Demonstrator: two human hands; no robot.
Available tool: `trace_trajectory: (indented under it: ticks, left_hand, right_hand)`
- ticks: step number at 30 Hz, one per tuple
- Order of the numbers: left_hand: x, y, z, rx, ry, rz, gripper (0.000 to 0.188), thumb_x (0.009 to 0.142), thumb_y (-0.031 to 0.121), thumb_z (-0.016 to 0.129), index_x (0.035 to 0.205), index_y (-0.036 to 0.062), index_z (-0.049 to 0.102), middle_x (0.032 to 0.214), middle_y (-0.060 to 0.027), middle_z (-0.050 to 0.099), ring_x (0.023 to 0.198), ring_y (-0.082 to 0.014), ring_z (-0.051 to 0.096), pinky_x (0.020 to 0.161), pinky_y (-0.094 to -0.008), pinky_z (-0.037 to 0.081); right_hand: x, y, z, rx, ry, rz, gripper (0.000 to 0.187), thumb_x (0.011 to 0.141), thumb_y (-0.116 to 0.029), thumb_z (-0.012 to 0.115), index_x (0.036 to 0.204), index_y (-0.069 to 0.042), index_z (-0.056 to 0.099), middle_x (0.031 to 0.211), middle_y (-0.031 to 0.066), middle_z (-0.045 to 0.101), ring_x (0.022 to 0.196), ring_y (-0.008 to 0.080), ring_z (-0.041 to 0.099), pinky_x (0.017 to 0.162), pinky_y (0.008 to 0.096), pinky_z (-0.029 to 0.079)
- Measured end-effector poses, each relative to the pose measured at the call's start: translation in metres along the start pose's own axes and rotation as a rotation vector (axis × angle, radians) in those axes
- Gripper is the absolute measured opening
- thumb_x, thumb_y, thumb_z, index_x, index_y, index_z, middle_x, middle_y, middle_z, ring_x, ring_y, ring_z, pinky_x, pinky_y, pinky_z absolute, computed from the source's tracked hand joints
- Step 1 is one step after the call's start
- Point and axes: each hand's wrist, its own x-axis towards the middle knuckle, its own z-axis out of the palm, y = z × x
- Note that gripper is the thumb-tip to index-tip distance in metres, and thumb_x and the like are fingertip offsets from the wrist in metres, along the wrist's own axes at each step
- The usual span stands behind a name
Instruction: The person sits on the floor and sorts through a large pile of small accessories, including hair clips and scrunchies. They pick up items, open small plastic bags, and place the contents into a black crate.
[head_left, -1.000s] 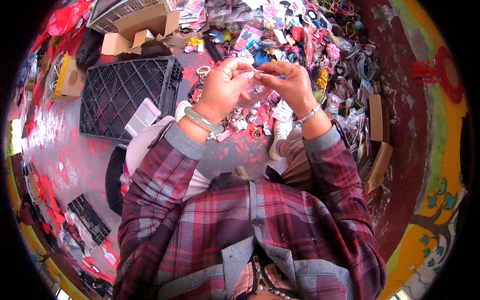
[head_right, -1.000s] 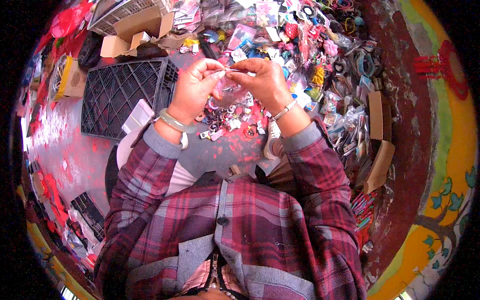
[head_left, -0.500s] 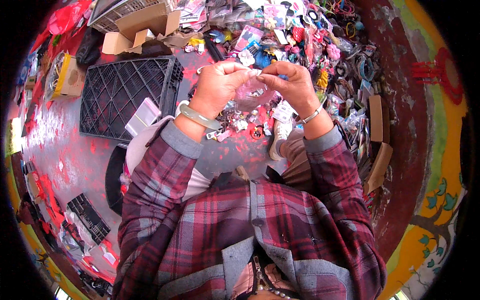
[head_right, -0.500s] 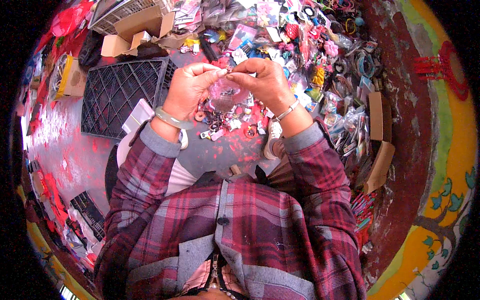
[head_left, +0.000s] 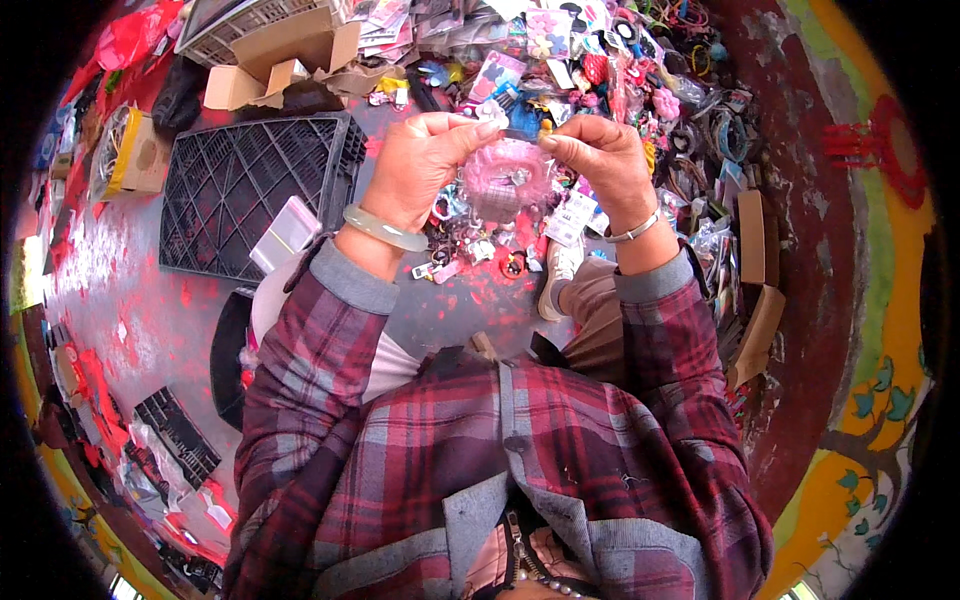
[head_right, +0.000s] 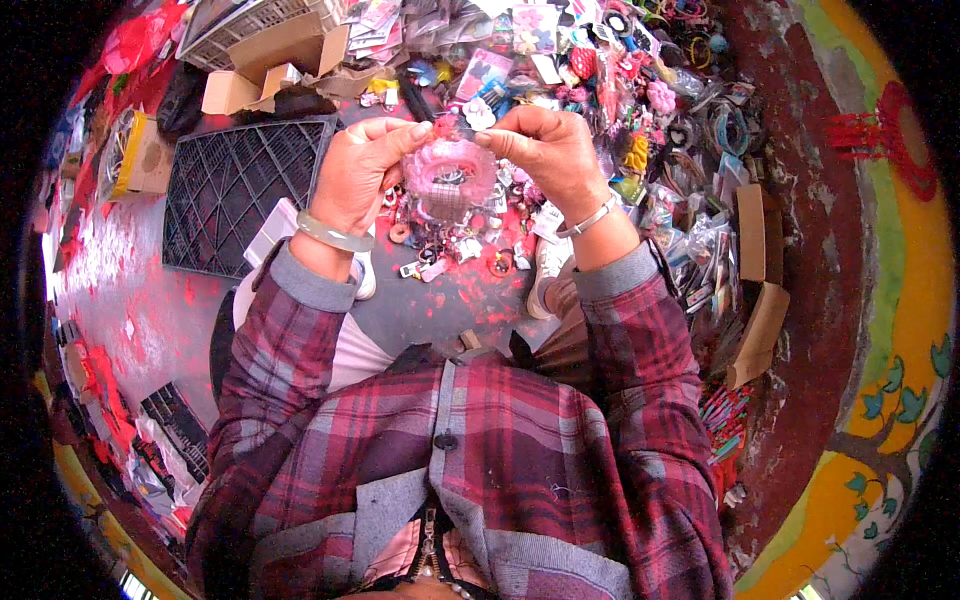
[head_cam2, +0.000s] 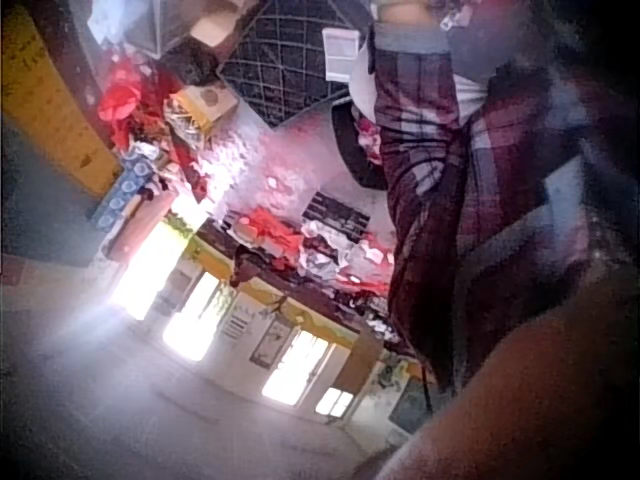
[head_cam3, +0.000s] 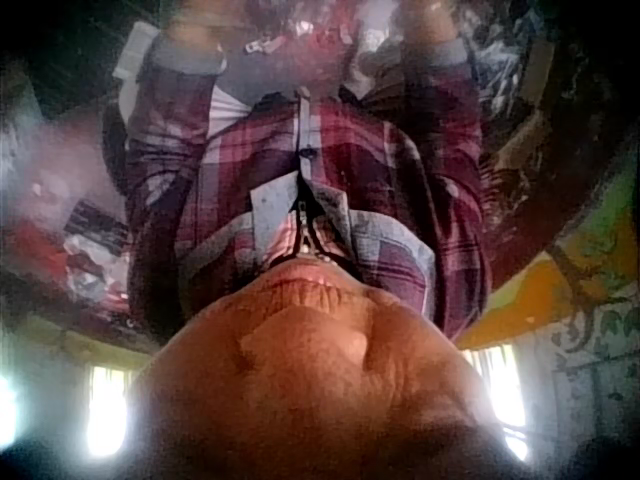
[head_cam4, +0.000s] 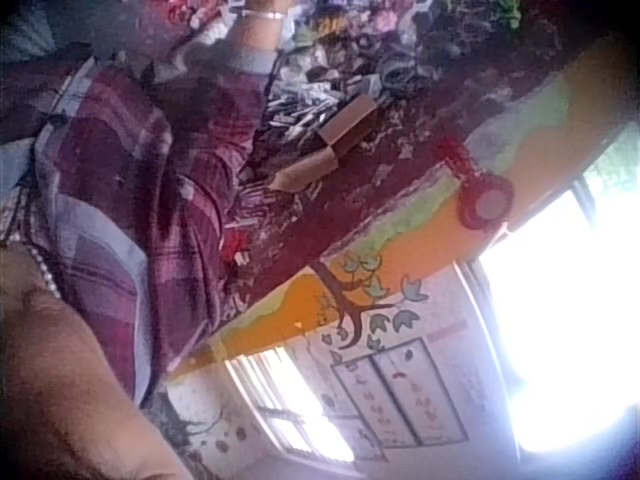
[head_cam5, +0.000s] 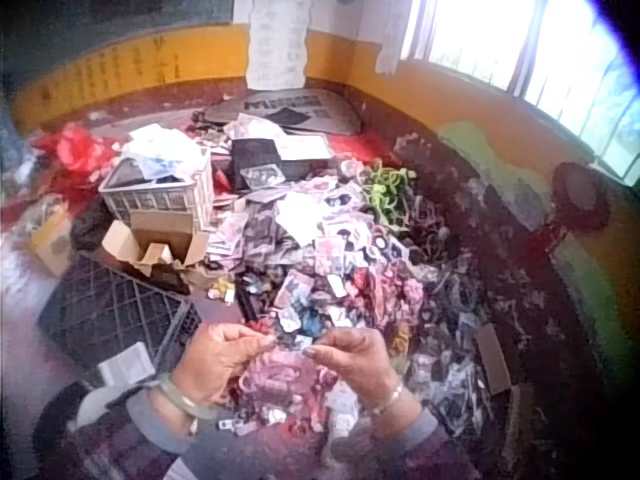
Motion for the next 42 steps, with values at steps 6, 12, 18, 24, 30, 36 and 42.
trace_trajectory:
  ticks: [6, 12, 18, 24, 30, 36, 42]
  left_hand:
    - [0.001, 0.002, -0.003, 0.013, -0.025, -0.058, 0.022, 0.085, 0.021, 0.058, 0.086, -0.0009, 0.064, 0.074, -0.0027, 0.063, 0.047, -0.001, 0.039, 0.042, -0.0148, 0.028]
    - [0.0, 0.003, -0.006, 0.002, -0.06, -0.086, 0.028, 0.086, 0.027, 0.056, 0.086, -0.0007, 0.063, 0.075, -0.0046, 0.063, 0.049, -0.0024, 0.042, 0.043, -0.0151, 0.03]
    - [0.003, -0.003, -0.008, -0.024, -0.058, -0.079, 0.028, 0.088, 0.027, 0.054, 0.088, -0.0006, 0.063, 0.075, -0.0046, 0.062, 0.051, -0.0028, 0.046, 0.044, -0.015, 0.032]
    - [0.003, -0.003, -0.008, -0.015, -0.042, -0.105, 0.028, 0.088, 0.026, 0.053, 0.089, -0.0004, 0.062, 0.078, -0.0044, 0.062, 0.053, -0.0026, 0.046, 0.043, -0.0146, 0.032]
    - [0.008, -0.008, -0.015, -0.217, 0.082, -0.118, 0.026, 0.089, 0.025, 0.052, 0.09, -0.0002, 0.06, 0.077, -0.0041, 0.061, 0.054, -0.0047, 0.048, 0.043, -0.0173, 0.032]
    - [0.016, -0.016, -0.035, -0.511, 0.247, -0.054, 0.023, 0.09, 0.023, 0.05, 0.088, 0.0007, 0.057, 0.072, -0.0044, 0.059, 0.057, -0.0103, 0.051, 0.046, -0.0217, 0.036]
    - [0.018, -0.019, -0.03, -0.607, 0.36, 0.047, 0.023, 0.09, 0.024, 0.05, 0.091, 0.0024, 0.057, 0.077, -0.0043, 0.059, 0.065, -0.0113, 0.055, 0.051, -0.0204, 0.043]
  right_hand:
    - [-0.001, -0.004, -0.002, 0.063, 0.009, 0.022, 0.015, 0.075, -0.013, 0.069, 0.069, -0.001, 0.062, 0.064, -0.0029, 0.054, 0.061, 0.0047, 0.047, 0.056, 0.0193, 0.037]
    - [-0.001, 0.001, -0.002, 0.102, 0.019, 0.058, 0.016, 0.077, -0.014, 0.068, 0.069, -0.002, 0.061, 0.063, -0.0034, 0.053, 0.062, 0.0044, 0.046, 0.057, 0.0195, 0.037]
    - [0.001, 0.008, -0.002, 0.15, 0.027, 0.083, 0.017, 0.078, -0.017, 0.066, 0.069, -0.003, 0.062, 0.063, -0.0038, 0.054, 0.06, 0.0041, 0.045, 0.056, 0.0193, 0.036]
    - [0.003, 0.01, 0.001, 0.13, 0.081, 0.077, 0.017, 0.078, -0.017, 0.066, 0.07, -0.003, 0.063, 0.063, -0.0029, 0.055, 0.059, 0.0045, 0.046, 0.056, 0.0195, 0.036]
    - [0.006, 0.021, -0.01, 0.188, 0.193, 0.151, 0.028, 0.083, -0.028, 0.06, 0.073, -0.003, 0.063, 0.067, 0.0009, 0.059, 0.062, 0.0076, 0.052, 0.06, 0.0218, 0.04]
    - [0.002, 0.02, 0.004, 0.384, -0.051, 0.305, 0.04, 0.088, -0.036, 0.05, 0.108, -0.001, 0.054, 0.087, 0.0051, 0.062, 0.078, 0.013, 0.058, 0.072, 0.0264, 0.046]
    - [-0.007, 0.02, 0.036, 0.734, -0.124, 0.372, 0.04, 0.085, -0.033, 0.057, 0.111, -0.003, 0.051, 0.087, 0.0046, 0.06, 0.084, 0.0158, 0.06, 0.073, 0.0283, 0.049]
